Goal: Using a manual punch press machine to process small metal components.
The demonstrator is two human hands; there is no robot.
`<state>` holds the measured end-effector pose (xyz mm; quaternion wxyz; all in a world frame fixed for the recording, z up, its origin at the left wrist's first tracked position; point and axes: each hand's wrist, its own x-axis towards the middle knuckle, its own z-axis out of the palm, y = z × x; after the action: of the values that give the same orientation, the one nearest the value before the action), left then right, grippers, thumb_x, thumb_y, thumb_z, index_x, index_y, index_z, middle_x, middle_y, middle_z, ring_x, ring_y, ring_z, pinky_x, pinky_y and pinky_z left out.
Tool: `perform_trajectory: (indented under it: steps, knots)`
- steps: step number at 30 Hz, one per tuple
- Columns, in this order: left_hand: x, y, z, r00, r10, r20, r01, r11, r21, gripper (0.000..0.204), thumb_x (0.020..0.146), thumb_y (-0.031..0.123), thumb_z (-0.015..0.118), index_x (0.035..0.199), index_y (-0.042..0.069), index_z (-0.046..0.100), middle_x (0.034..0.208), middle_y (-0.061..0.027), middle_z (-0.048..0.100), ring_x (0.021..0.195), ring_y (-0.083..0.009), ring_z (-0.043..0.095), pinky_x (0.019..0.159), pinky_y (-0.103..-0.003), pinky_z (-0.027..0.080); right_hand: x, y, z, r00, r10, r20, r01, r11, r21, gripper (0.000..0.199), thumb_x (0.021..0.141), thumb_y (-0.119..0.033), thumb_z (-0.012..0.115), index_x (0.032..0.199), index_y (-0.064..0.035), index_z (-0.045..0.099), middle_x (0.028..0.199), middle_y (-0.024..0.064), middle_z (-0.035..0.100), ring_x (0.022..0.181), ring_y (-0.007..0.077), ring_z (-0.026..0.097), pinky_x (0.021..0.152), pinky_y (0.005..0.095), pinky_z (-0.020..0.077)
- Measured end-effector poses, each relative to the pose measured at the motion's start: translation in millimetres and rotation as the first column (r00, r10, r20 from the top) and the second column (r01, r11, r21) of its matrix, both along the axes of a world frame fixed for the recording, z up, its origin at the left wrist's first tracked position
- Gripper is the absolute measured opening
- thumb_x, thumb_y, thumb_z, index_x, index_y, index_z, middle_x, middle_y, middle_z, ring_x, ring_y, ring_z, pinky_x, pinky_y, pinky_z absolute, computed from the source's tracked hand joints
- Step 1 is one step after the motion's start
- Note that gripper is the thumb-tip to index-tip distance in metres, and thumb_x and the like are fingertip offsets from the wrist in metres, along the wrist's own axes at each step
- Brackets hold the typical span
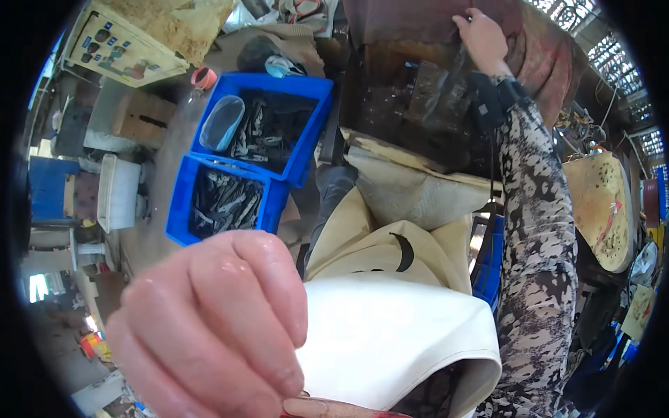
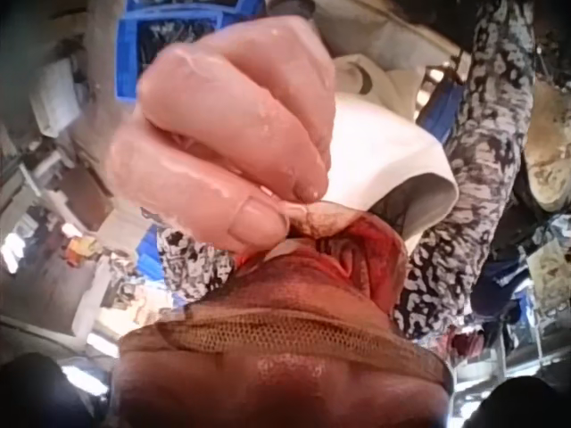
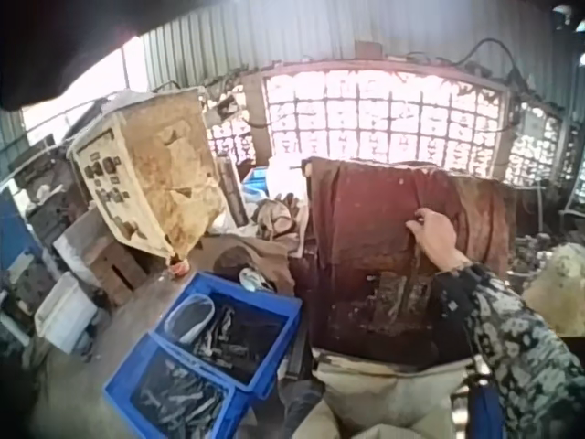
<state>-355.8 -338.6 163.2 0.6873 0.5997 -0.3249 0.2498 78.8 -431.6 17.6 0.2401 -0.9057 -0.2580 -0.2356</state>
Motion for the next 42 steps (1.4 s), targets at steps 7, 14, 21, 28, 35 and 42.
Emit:
perform_trajectory:
  steps: [7,14,21,28,35,42]
  knots:
    - [18,20,-12,0.996,-0.084,-0.005,0.084,0.996,-0.040,0.012,0.089,0.011,0.061,0.101,0.010,0.062,0.086,-0.0046,0.062,0.072,-0.0188,0.062,0.069,-0.033,0.050,41,-14,-11,0.997,-0.067,-0.040,0.061,0.988,-0.141,0.042,0.086,-0.046,0.057,0.108,-0.0117,0.066,0.101,0.0172,0.066,0.098,0.0370,0.061,0.085,0.0439,0.0473]
    - [26,42,-75,0.905,0.399,-0.147,-0.412,0.909,-0.065,0.025,0.091,0.004,0.054,0.116,0.002,0.057,0.091,-0.0099,0.061,0.072,-0.0179,0.057,0.069,-0.028,0.047,50,-10,-19,0.995,-0.084,-0.061,0.073,0.984,-0.161,0.043,0.088,-0.050,0.053,0.110,-0.0144,0.064,0.101,0.0148,0.067,0.100,0.0370,0.061,0.084,0.0439,0.0469]
    - [2,108,-192,0.354,0.620,-0.700,-0.847,0.531,0.042,0.019,0.090,0.005,0.057,0.108,0.000,0.062,0.092,-0.0061,0.065,0.080,-0.0114,0.061,0.073,-0.024,0.050,40,-3,-10,0.999,-0.016,-0.046,0.007,0.982,-0.188,0.043,0.089,-0.050,0.051,0.108,-0.0122,0.062,0.106,0.0179,0.064,0.104,0.0391,0.058,0.086,0.0458,0.0452]
    - [-27,114,-257,0.168,0.590,-0.790,-0.849,0.494,0.189,0.019,0.088,0.004,0.057,0.106,0.000,0.063,0.090,-0.0066,0.066,0.081,-0.0123,0.062,0.074,-0.024,0.050,57,-30,-3,0.993,0.117,-0.024,-0.119,0.945,-0.304,0.042,0.090,-0.044,0.051,0.105,-0.0070,0.063,0.101,0.0207,0.065,0.098,0.0410,0.059,0.082,0.0464,0.0463]
    - [16,93,-219,0.376,0.682,-0.628,-0.703,0.651,0.286,0.019,0.088,0.004,0.058,0.104,-0.001,0.065,0.092,-0.0067,0.066,0.081,-0.0113,0.062,0.073,-0.026,0.051,-132,-82,21,0.944,0.313,-0.102,-0.314,0.949,0.006,0.020,0.090,-0.024,0.059,0.099,-0.0055,0.063,0.089,0.0173,0.065,0.087,0.0340,0.064,0.074,0.0378,0.0488]
    - [114,24,-125,0.714,0.700,0.025,-0.535,0.522,0.664,0.035,0.082,0.005,0.062,0.117,0.002,0.060,0.104,-0.0145,0.064,0.089,-0.0277,0.063,0.080,-0.033,0.051,-321,-152,53,0.886,0.441,-0.146,-0.426,0.896,0.122,0.011,0.080,-0.013,0.069,0.089,-0.0071,0.066,0.071,0.0137,0.063,0.056,0.0245,0.061,0.052,0.0327,0.0463]
